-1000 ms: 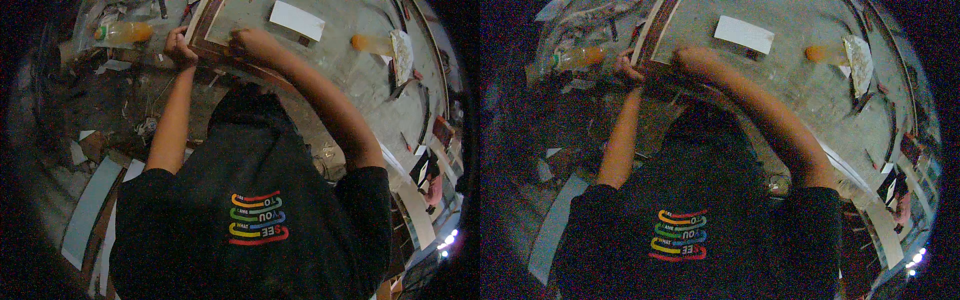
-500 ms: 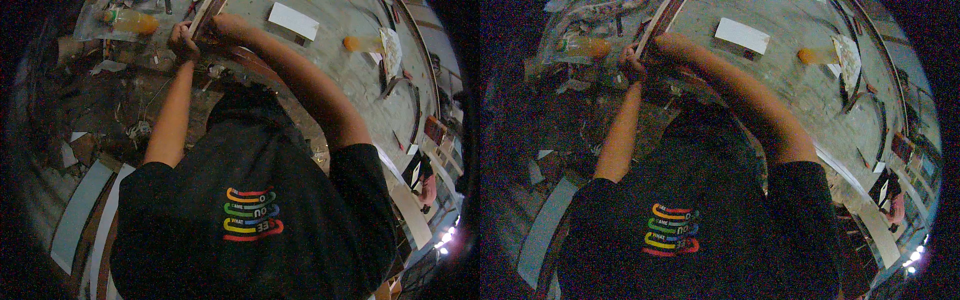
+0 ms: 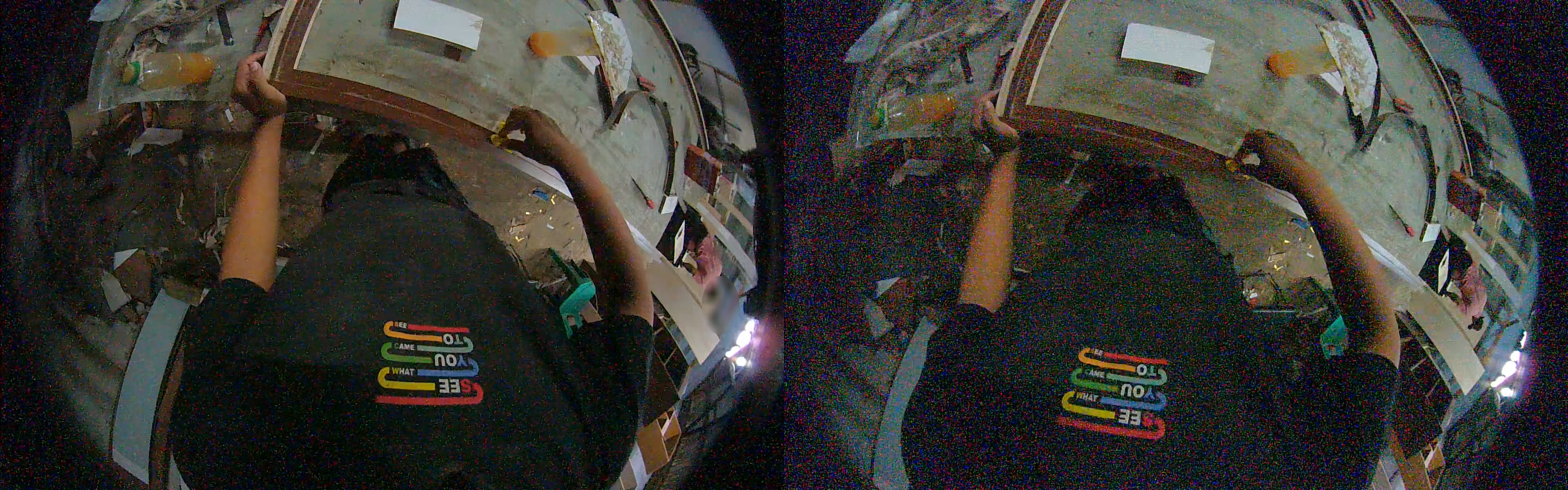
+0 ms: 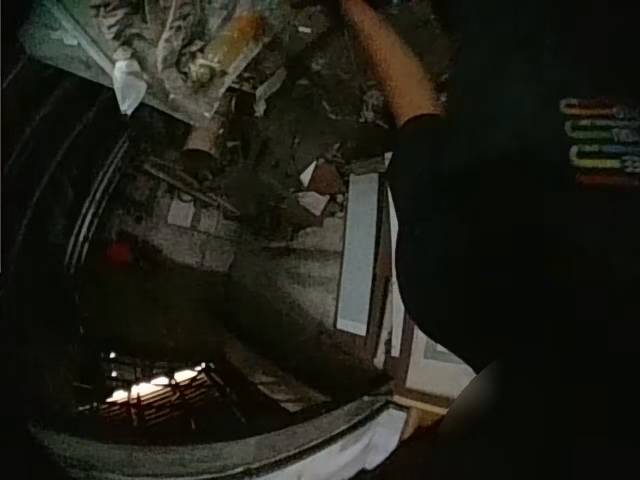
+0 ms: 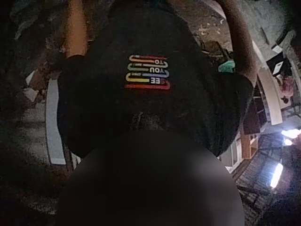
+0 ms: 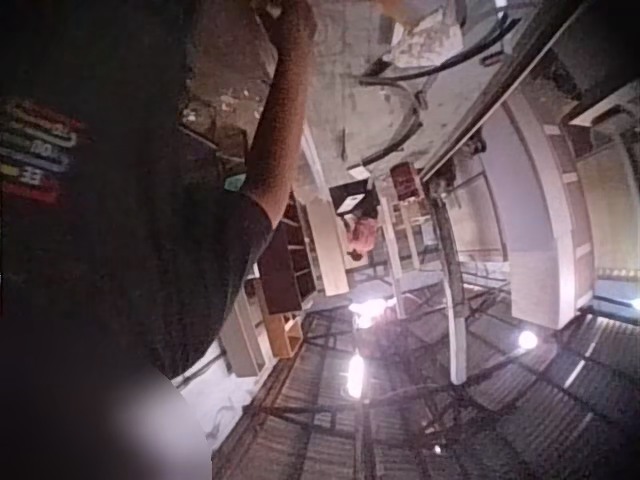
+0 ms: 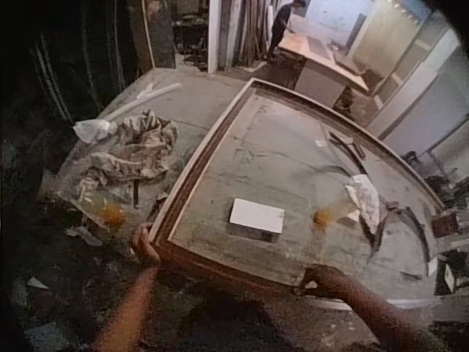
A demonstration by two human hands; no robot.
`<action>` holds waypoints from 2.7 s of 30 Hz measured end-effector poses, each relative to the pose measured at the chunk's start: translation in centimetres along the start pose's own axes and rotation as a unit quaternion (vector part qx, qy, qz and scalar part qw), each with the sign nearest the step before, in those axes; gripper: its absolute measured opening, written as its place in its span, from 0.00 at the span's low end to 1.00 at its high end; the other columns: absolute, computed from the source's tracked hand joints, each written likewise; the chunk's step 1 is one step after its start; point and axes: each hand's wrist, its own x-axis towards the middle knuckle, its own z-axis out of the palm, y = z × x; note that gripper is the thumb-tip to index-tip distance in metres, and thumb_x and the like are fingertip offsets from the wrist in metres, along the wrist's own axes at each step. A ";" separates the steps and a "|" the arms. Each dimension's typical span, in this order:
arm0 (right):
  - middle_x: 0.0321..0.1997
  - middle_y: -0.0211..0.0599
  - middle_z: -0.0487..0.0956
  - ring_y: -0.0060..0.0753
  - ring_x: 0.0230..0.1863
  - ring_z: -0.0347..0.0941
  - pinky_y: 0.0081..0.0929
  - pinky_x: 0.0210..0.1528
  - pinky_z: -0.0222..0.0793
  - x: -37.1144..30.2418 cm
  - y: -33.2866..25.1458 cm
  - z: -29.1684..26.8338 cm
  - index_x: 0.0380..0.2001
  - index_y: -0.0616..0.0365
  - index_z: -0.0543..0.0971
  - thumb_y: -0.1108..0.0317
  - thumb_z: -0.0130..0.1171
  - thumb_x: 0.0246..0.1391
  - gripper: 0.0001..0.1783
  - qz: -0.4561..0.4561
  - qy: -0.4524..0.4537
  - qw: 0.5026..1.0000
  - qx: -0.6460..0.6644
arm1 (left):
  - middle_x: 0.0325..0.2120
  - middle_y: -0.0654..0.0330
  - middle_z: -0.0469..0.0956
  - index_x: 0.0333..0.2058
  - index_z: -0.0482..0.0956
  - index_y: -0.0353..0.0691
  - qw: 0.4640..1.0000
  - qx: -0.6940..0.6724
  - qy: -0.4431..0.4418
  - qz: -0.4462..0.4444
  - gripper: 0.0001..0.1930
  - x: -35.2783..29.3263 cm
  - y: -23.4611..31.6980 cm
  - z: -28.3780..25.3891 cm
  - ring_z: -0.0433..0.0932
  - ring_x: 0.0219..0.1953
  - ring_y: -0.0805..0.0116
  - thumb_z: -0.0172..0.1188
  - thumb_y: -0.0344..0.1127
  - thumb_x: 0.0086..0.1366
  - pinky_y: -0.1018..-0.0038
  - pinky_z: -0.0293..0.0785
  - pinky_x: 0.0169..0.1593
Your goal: The person aligns a long curved wooden trim piece along the edge of a large flat panel on a workbench. They repeatedly adjust the trim's position, measure sections with a tape measure, and hold the piece in place while checking alignment.
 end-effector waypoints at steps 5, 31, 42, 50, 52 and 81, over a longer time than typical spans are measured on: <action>0.41 0.41 0.83 0.49 0.46 0.80 0.41 0.50 0.76 3.3 -0.3 1.0 0.38 0.56 0.86 0.68 0.72 0.49 0.11 -0.047 -0.009 0.996 0.070 | 0.30 0.53 0.83 0.38 0.84 0.33 1.000 -0.001 -0.011 -0.011 0.24 -0.2 0.2 0.3 0.80 0.35 0.59 0.47 0.49 0.70 0.65 0.75 0.44; 0.48 0.39 0.81 0.49 0.52 0.75 0.41 0.55 0.76 14.5 -8.6 3.3 0.42 0.50 0.86 0.63 0.68 0.52 0.13 -0.217 0.073 0.973 -0.013 | 0.34 0.51 0.82 0.38 0.83 0.29 1.000 -0.014 0.007 -0.008 0.24 0.0 -2.4 -1.3 0.79 0.36 0.59 0.49 0.47 0.63 0.65 0.75 0.46; 0.36 0.38 0.81 0.46 0.41 0.77 0.40 0.48 0.76 -0.4 -1.7 0.1 0.40 0.53 0.87 0.74 0.66 0.47 0.13 -0.117 -0.002 0.992 -0.040 | 0.34 0.51 0.85 0.36 0.85 0.29 0.995 -0.090 0.003 -0.046 0.23 0.9 -5.6 -2.3 0.82 0.36 0.60 0.48 0.44 0.63 0.66 0.77 0.46; 0.43 0.43 0.82 0.55 0.43 0.81 0.46 0.44 0.78 12.9 -7.8 2.9 0.37 0.57 0.83 0.63 0.65 0.56 0.10 -0.163 0.010 0.986 -0.016 | 0.33 0.52 0.85 0.35 0.85 0.31 0.999 -0.042 0.022 -0.010 0.22 0.7 -3.9 -1.6 0.82 0.36 0.60 0.49 0.44 0.63 0.67 0.77 0.47; 0.45 0.46 0.83 0.60 0.44 0.81 0.49 0.45 0.79 18.2 -10.5 3.3 0.38 0.59 0.82 0.57 0.64 0.58 0.15 -0.216 0.011 0.976 -0.037 | 0.32 0.53 0.85 0.35 0.85 0.31 0.995 -0.085 0.042 0.012 0.21 0.5 -3.0 -1.2 0.82 0.35 0.60 0.49 0.44 0.64 0.67 0.78 0.45; 0.44 0.50 0.81 0.60 0.48 0.77 0.48 0.52 0.75 23.3 -11.3 5.2 0.40 0.57 0.82 0.58 0.67 0.56 0.15 -0.207 0.013 0.978 0.033 | 0.35 0.54 0.84 0.40 0.84 0.32 0.932 0.261 -0.117 0.223 0.21 1.6 -2.8 -3.2 0.81 0.40 0.62 0.49 0.44 0.65 0.66 0.76 0.50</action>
